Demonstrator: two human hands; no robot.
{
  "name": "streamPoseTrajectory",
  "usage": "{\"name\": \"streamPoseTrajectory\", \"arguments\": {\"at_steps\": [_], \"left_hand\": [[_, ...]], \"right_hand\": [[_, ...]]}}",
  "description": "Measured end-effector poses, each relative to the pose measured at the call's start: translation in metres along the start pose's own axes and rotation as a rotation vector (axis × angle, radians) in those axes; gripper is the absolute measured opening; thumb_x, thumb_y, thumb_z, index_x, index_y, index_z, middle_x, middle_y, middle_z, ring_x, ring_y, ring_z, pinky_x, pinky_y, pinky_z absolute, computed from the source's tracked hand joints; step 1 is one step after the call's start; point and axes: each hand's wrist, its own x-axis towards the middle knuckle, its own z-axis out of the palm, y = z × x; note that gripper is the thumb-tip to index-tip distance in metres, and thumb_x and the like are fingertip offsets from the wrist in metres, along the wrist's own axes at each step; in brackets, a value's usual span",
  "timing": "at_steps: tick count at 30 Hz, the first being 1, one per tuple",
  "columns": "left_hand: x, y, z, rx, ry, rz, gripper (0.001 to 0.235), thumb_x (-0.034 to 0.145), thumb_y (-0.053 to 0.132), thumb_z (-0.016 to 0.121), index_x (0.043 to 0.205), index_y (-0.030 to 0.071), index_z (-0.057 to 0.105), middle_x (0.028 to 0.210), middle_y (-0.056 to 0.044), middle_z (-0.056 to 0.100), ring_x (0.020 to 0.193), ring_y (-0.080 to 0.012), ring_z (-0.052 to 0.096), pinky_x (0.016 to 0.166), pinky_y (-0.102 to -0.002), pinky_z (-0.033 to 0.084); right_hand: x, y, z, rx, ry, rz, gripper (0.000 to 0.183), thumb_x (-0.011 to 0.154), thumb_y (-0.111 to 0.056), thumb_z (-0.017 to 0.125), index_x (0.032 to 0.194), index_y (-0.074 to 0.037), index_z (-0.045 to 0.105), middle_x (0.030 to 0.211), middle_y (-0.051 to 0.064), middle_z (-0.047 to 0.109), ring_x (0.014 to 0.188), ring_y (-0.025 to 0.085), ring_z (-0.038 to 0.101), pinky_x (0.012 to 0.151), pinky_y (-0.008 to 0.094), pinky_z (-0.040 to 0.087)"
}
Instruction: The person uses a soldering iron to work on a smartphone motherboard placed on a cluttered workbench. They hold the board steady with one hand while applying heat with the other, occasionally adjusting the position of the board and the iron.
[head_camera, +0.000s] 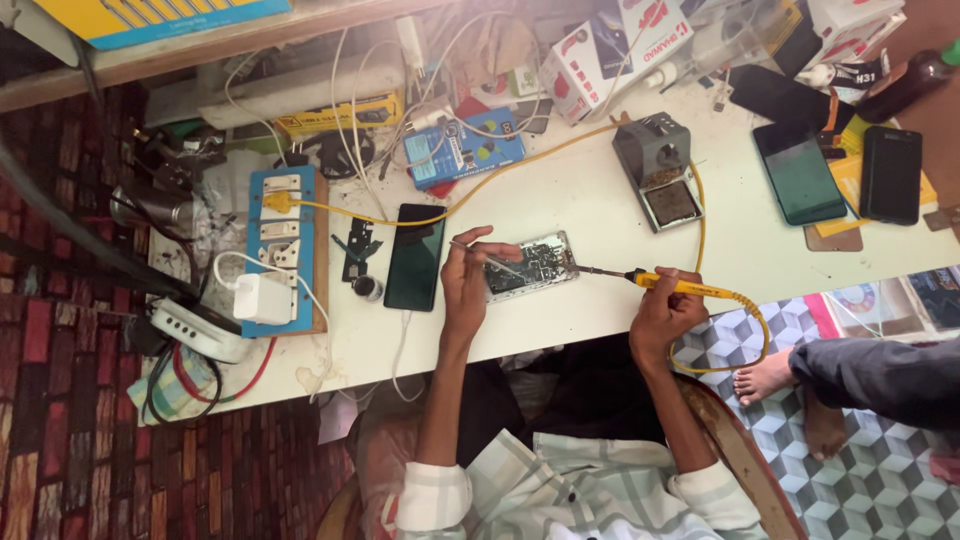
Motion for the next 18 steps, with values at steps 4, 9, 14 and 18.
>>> {"name": "streamPoseTrajectory", "arguments": {"at_steps": [4, 9, 14, 18], "left_hand": [[-0.008, -0.007, -0.002, -0.026, -0.006, -0.016, 0.037, 0.111, 0.032, 0.045, 0.128, 0.000, 0.051, 0.108, -0.017, 0.076, 0.102, -0.0229, 0.074, 0.100, -0.038, 0.054], [-0.010, -0.011, -0.006, 0.168, -0.037, 0.037, 0.035, 0.116, 0.032, 0.043, 0.121, 0.000, 0.056, 0.104, -0.014, 0.078, 0.099, -0.0170, 0.071, 0.098, -0.034, 0.051], [-0.019, -0.007, -0.006, 0.289, -0.024, -0.035, 0.029, 0.114, 0.025, 0.045, 0.124, 0.000, 0.058, 0.102, -0.012, 0.079, 0.092, -0.0139, 0.067, 0.090, -0.031, 0.051], [-0.017, -0.006, -0.004, 0.263, -0.007, -0.018, 0.025, 0.110, 0.014, 0.051, 0.129, -0.002, 0.052, 0.102, -0.012, 0.075, 0.100, -0.0168, 0.070, 0.094, -0.033, 0.055]], "right_hand": [[-0.002, 0.001, -0.004, -0.087, -0.003, -0.033, 0.021, 0.112, -0.012, 0.056, 0.099, 0.003, 0.062, 0.067, -0.004, 0.050, 0.054, 0.001, 0.040, 0.051, 0.020, 0.029], [0.000, 0.003, -0.002, -0.045, 0.002, -0.056, 0.019, 0.112, -0.010, 0.055, 0.099, 0.003, 0.061, 0.068, -0.004, 0.052, 0.055, 0.000, 0.041, 0.051, 0.019, 0.030], [-0.003, 0.001, -0.005, -0.099, 0.006, -0.066, 0.020, 0.112, -0.010, 0.055, 0.099, 0.003, 0.062, 0.069, -0.004, 0.051, 0.057, 0.001, 0.039, 0.052, 0.020, 0.029], [0.001, -0.003, 0.001, -0.106, 0.011, -0.078, 0.021, 0.112, -0.010, 0.055, 0.098, 0.004, 0.062, 0.068, -0.004, 0.051, 0.056, 0.001, 0.040, 0.052, 0.020, 0.029]]}}
